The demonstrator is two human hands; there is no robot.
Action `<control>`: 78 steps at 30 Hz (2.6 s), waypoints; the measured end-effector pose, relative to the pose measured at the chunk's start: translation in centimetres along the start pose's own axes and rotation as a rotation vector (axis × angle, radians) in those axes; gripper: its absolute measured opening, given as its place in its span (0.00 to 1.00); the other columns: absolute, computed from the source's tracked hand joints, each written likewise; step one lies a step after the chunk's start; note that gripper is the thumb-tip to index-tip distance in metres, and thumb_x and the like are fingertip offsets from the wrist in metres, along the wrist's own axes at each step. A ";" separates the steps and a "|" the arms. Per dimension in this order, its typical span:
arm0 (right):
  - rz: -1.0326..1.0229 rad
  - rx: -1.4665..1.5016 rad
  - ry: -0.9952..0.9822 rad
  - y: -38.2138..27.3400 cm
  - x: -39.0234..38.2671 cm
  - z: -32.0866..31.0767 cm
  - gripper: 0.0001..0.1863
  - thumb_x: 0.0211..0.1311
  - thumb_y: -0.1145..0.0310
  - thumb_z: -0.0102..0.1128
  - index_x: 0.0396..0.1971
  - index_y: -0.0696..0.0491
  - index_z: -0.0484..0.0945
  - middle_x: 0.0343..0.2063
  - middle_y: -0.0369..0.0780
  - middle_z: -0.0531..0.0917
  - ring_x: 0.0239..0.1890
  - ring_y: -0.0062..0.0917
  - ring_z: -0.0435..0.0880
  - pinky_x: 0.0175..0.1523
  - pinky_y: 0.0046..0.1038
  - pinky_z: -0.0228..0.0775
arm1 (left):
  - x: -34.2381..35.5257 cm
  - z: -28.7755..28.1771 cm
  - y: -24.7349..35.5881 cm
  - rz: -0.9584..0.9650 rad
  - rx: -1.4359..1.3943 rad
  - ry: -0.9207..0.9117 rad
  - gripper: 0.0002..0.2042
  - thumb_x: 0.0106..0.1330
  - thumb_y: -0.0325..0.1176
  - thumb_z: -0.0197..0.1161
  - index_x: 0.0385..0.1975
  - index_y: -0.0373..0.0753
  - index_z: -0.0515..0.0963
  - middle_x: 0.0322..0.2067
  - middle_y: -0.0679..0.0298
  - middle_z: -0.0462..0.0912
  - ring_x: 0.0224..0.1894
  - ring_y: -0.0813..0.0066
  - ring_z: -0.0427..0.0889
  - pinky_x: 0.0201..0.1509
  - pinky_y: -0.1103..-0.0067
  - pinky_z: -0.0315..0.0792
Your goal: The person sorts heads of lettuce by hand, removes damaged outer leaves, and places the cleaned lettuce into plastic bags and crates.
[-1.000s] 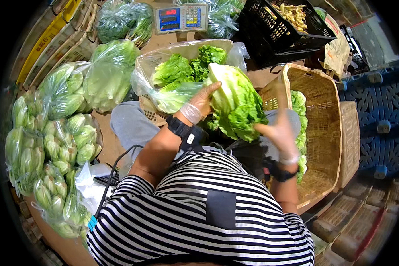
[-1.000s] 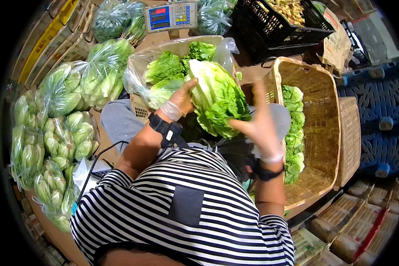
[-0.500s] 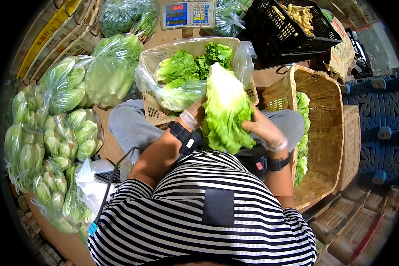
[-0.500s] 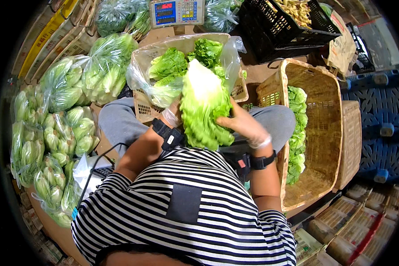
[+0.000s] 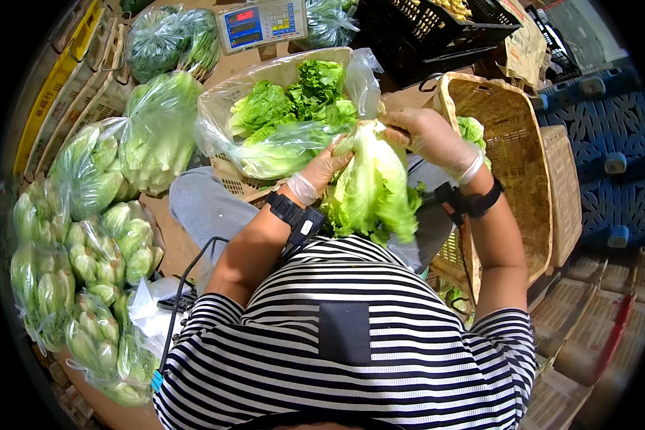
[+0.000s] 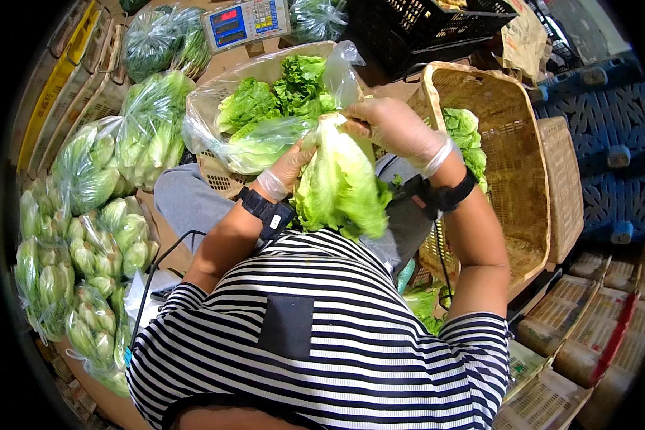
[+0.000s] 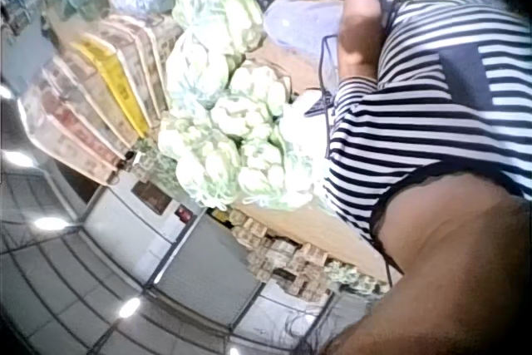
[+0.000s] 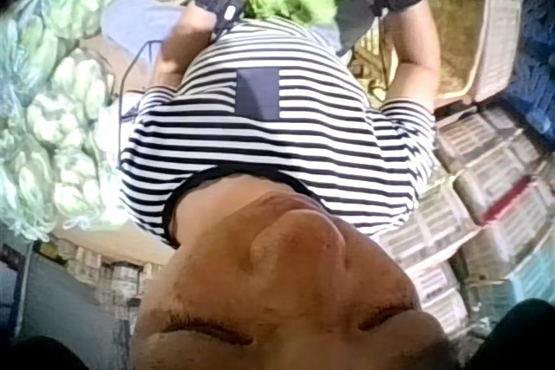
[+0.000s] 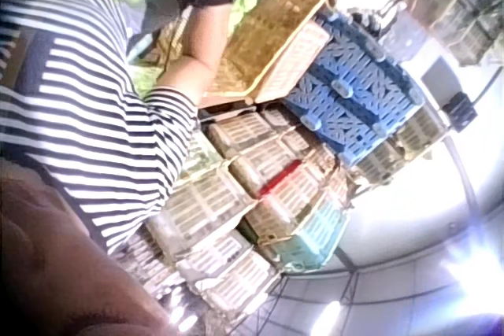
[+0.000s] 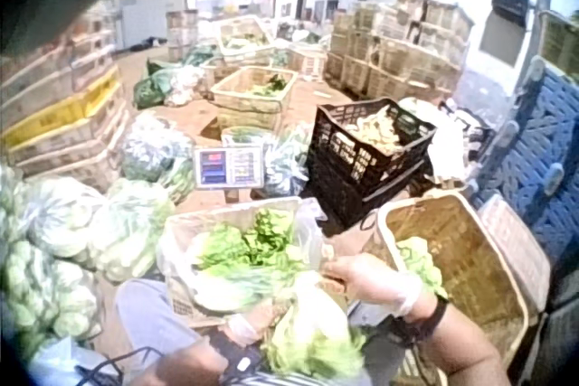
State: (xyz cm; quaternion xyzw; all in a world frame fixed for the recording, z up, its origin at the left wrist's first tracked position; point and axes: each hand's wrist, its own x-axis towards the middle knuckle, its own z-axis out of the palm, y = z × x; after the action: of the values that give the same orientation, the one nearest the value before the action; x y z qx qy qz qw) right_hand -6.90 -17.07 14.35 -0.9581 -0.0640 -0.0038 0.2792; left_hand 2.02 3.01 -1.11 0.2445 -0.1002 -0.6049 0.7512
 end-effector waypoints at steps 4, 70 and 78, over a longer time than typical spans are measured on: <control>0.216 0.263 0.086 0.8 -2.6 -3.4 0.14 0.67 0.66 0.53 0.47 0.57 0.79 0.31 0.42 0.84 0.31 0.28 0.81 0.39 0.26 0.73 | 0.1 -0.5 -0.6 -0.085 -0.124 -0.048 0.35 0.54 0.41 0.72 0.62 0.42 0.64 0.54 0.63 0.76 0.53 0.71 0.76 0.57 0.74 0.72; 0.737 -0.948 -0.035 17.3 13.6 -1.8 0.33 0.50 0.61 0.63 0.61 0.38 0.68 0.68 0.40 0.58 0.71 0.42 0.51 0.64 0.60 0.49 | -13.3 -2.0 23.9 0.703 0.003 0.551 0.12 0.72 0.33 0.47 0.50 0.36 0.69 0.49 0.56 0.77 0.19 0.82 0.59 0.21 0.84 0.58; 0.623 -0.565 0.287 8.5 -1.4 -3.2 0.34 0.52 0.54 0.64 0.60 0.49 0.68 0.62 0.44 0.67 0.64 0.43 0.64 0.63 0.47 0.59 | -13.1 -2.5 21.8 0.717 0.043 0.674 0.14 0.71 0.34 0.49 0.51 0.34 0.69 0.54 0.54 0.76 0.20 0.80 0.64 0.22 0.83 0.62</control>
State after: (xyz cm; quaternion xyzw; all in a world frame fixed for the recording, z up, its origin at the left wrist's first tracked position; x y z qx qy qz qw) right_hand -7.11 -26.02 12.47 -0.9602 0.2706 -0.0699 0.0003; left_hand 18.65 19.40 9.25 0.3921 0.0583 -0.1933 0.8975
